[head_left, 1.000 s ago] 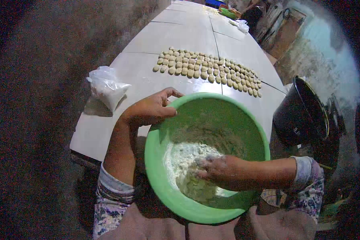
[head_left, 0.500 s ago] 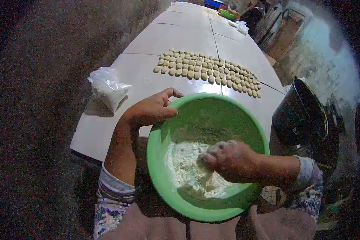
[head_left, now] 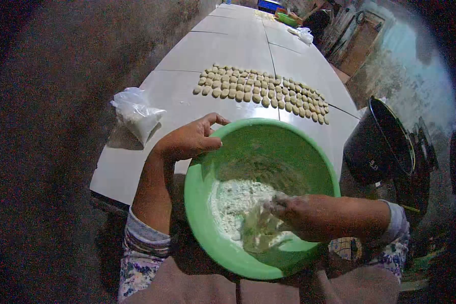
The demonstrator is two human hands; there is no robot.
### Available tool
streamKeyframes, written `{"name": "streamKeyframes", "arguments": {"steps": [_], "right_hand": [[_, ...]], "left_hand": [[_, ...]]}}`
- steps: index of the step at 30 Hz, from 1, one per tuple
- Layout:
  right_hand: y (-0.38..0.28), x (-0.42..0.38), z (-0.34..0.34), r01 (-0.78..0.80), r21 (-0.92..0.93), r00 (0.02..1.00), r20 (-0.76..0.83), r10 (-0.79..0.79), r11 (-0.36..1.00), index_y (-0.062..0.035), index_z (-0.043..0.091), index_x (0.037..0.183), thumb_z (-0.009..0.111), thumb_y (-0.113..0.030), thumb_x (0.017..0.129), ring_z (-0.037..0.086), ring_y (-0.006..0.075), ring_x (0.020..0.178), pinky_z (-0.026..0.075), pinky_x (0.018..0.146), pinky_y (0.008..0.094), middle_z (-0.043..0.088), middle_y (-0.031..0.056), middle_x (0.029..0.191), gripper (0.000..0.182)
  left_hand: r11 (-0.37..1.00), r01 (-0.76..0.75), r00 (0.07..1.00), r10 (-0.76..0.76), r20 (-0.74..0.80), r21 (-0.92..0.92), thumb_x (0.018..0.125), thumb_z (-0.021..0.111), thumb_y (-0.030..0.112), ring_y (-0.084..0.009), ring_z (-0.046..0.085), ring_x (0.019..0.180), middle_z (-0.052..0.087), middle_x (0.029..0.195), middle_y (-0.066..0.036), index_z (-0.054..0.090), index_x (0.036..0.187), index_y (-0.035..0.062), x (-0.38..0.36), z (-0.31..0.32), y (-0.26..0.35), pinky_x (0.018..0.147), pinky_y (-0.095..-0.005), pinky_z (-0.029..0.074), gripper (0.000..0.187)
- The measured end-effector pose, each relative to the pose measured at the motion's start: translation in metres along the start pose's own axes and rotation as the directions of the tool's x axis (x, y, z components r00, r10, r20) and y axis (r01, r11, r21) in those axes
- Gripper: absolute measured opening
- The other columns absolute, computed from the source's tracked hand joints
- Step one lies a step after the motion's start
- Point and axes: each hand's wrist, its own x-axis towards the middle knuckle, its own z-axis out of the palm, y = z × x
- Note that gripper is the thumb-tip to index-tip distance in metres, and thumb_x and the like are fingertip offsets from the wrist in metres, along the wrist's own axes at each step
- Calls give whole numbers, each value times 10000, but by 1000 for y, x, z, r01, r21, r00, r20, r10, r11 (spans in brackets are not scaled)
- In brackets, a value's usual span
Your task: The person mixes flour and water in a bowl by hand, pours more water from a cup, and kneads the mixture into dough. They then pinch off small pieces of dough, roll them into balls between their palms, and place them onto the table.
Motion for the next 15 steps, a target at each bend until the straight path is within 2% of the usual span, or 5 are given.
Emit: {"name": "streamKeyframes", "arguments": {"steps": [2, 6, 7, 10, 15], "right_hand": [[8, -6, 0, 39, 71, 966, 252, -56, 997, 10, 444, 1125, 508, -82, 804, 614, 375, 820, 521, 677, 460, 542, 221, 963, 340], [12, 11, 2, 287, -124, 955, -46, -294, 950, 22, 439, 1172, 467, -45, 820, 612, 391, 806, 523, 690, 460, 548, 238, 1009, 360], [17, 20, 20, 187, 35, 968, 160, -191, 982, 25, 466, 1139, 448, -69, 842, 601, 401, 847, 518, 717, 467, 552, 235, 1006, 313], [8, 40, 42, 183, 13, 968, 174, -183, 983, -39, 515, 1124, 468, -64, 832, 557, 366, 973, 498, 802, 438, 497, 211, 1092, 297], [4, 39, 15, 191, -186, 974, -84, -209, 964, -4, 496, 976, 470, -125, 837, 601, 374, 880, 505, 713, 481, 565, 208, 977, 186]], "left_hand": [[999, 10, 1000, -9, -9, 36, 774, 564, 66, -90, 550, 635, 596, 806, -46, 395, 1235, 43, 5, -4, -6, 559, -236, 454, 492], [999, -41, 999, 42, -18, 28, 767, 560, 65, -91, 559, 632, 605, 804, -55, 409, 1229, 33, 5, -2, -10, 552, -241, 460, 488], [999, -37, 999, 37, -6, -14, 761, 558, 64, -88, 559, 630, 610, 805, -58, 408, 1229, 29, 5, -2, -10, 550, -239, 458, 492], [999, -2, 1000, 3, -20, 39, 752, 549, 63, -79, 560, 625, 625, 809, -60, 402, 1226, 21, 3, 1, -5, 546, -226, 454, 499], [998, -36, 999, 37, -18, 42, 752, 532, 70, -81, 544, 603, 615, 788, -52, 398, 1223, 19, 5, 0, -8, 528, -215, 433, 492]]}}
